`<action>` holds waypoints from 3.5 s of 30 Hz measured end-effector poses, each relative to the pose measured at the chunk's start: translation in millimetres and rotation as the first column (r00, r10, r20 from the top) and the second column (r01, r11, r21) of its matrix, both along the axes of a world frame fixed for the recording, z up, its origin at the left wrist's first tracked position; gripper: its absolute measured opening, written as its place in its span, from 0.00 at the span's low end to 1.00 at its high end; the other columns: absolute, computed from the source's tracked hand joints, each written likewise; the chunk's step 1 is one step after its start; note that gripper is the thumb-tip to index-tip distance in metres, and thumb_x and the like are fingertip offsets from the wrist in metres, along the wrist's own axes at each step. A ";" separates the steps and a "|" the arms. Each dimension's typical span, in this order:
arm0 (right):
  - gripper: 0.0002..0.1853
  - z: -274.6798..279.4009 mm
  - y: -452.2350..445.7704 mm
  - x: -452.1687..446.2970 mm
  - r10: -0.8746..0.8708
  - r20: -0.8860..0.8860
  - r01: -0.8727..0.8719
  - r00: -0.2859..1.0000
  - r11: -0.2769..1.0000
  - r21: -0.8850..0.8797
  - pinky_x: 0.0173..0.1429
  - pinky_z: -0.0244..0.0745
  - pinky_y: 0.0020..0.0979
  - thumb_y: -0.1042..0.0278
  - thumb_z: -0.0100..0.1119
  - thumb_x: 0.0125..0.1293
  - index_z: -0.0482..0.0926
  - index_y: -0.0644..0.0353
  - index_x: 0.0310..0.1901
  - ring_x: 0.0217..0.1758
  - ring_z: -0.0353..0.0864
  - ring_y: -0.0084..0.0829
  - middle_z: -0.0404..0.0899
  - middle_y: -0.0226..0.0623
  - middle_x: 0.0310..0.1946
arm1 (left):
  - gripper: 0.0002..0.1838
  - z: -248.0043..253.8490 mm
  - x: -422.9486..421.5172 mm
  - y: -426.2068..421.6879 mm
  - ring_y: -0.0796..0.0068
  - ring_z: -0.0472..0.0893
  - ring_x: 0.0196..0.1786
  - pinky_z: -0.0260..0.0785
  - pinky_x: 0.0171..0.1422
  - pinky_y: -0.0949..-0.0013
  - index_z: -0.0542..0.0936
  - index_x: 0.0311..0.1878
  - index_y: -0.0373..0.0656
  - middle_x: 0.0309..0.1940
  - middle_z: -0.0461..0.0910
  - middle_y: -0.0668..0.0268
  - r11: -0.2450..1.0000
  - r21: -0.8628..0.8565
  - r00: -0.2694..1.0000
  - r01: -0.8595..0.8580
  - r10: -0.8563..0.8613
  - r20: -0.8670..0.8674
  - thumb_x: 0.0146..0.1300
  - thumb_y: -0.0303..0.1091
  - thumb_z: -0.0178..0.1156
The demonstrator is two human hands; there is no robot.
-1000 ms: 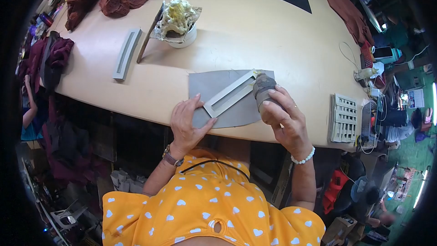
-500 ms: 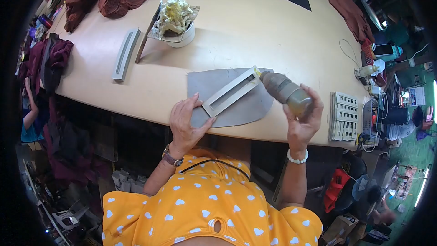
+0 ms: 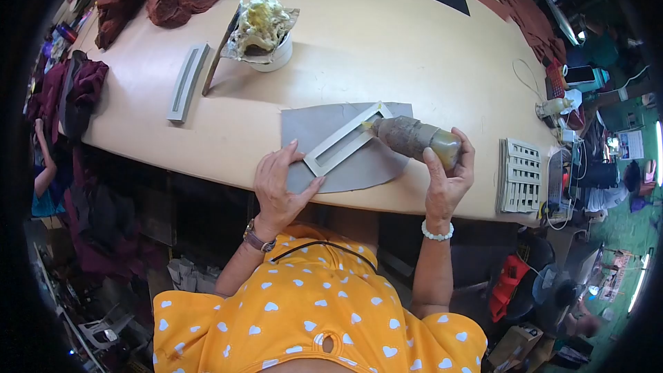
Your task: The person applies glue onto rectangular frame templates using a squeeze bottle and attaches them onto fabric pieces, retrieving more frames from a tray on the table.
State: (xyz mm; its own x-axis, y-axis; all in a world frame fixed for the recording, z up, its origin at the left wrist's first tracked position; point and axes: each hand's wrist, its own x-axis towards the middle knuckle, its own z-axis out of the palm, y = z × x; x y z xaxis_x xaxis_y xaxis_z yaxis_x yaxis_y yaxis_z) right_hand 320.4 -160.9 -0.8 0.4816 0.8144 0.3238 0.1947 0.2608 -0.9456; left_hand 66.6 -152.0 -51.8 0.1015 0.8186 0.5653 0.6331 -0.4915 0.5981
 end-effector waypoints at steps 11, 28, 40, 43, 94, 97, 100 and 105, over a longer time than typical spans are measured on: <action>0.23 -12.4 19.5 14.3 -0.118 -0.129 0.122 0.985 0.992 0.023 0.58 0.71 0.28 0.76 0.63 0.61 0.69 0.66 0.56 0.52 0.73 0.26 0.72 0.36 0.50 | 0.39 -0.7 -0.5 -0.1 0.61 0.79 0.42 0.67 0.56 0.57 0.70 0.60 0.39 0.36 0.82 0.64 1.000 -0.009 1.000 0.000 0.000 -0.001 0.41 0.35 0.74; 0.22 -23.9 17.8 19.3 -0.027 -0.183 0.028 0.983 1.000 0.004 0.55 0.72 0.26 0.77 0.64 0.60 0.71 0.66 0.56 0.48 0.75 0.24 0.76 0.35 0.46 | 0.38 -0.2 -0.4 0.0 0.60 0.78 0.41 0.67 0.53 0.58 0.70 0.59 0.38 0.36 0.81 0.63 1.000 -0.002 1.000 0.000 0.000 -0.013 0.41 0.34 0.74; 0.26 -17.1 -19.3 -36.6 0.078 -0.177 -0.090 0.981 0.994 -0.063 0.44 0.74 0.19 0.77 0.68 0.55 0.71 0.64 0.56 0.41 0.75 0.18 0.76 0.30 0.41 | 0.38 -4.0 -1.0 -2.0 0.64 0.78 0.47 0.65 0.57 0.57 0.70 0.61 0.40 0.40 0.81 0.65 0.999 -0.039 1.000 0.000 0.001 0.031 0.43 0.36 0.73; 0.26 -20.5 -28.9 -48.0 0.109 -0.173 -0.122 0.979 0.990 -0.065 0.46 0.71 0.19 0.77 0.69 0.54 0.72 0.64 0.56 0.41 0.74 0.17 0.75 0.29 0.41 | 0.43 -2.8 -1.4 -1.2 0.61 0.78 0.44 0.66 0.56 0.57 0.66 0.63 0.38 0.38 0.82 0.64 1.000 -0.016 1.000 0.008 -0.007 0.028 0.41 0.34 0.74; 0.22 -32.4 -59.9 -41.2 0.143 -0.320 -0.180 0.937 0.980 -0.089 0.49 0.72 0.21 0.71 0.64 0.58 0.72 0.63 0.55 0.44 0.75 0.18 0.76 0.28 0.43 | 0.26 0.1 -3.9 -1.1 0.60 0.78 0.49 0.65 0.58 0.59 0.67 0.63 0.35 0.39 0.82 0.62 0.993 -0.116 0.995 0.035 -0.023 0.101 0.60 0.24 0.56; 0.21 -30.4 -55.0 -21.0 0.125 -0.753 -0.231 0.646 0.972 -0.036 0.52 0.75 0.26 0.63 0.59 0.63 0.72 0.62 0.56 0.49 0.79 0.26 0.78 0.33 0.48 | 0.27 0.6 -3.9 -0.5 0.61 0.78 0.49 0.65 0.57 0.60 0.67 0.63 0.36 0.39 0.82 0.62 0.993 -0.113 0.995 0.036 -0.025 0.096 0.59 0.24 0.57; 0.20 -21.6 -37.7 -0.1 0.204 -0.833 -0.150 0.514 0.978 0.146 0.54 0.77 0.33 0.61 0.57 0.63 0.72 0.62 0.54 0.54 0.78 0.36 0.77 0.41 0.52 | 0.29 3.0 -2.5 -1.5 0.60 0.78 0.49 0.65 0.57 0.60 0.67 0.64 0.36 0.39 0.82 0.62 0.992 -0.119 0.995 0.036 -0.024 0.100 0.57 0.25 0.60; 0.14 -40.2 -4.5 35.0 -0.239 -0.014 0.237 0.971 0.966 -0.103 0.52 0.72 0.36 0.67 0.64 0.58 0.73 0.62 0.43 0.46 0.78 0.37 0.78 0.41 0.44 | 0.34 1.2 -0.5 -2.1 0.60 0.78 0.49 0.66 0.57 0.59 0.66 0.64 0.37 0.39 0.81 0.61 0.993 -0.112 0.998 0.023 -0.016 0.063 0.52 0.27 0.67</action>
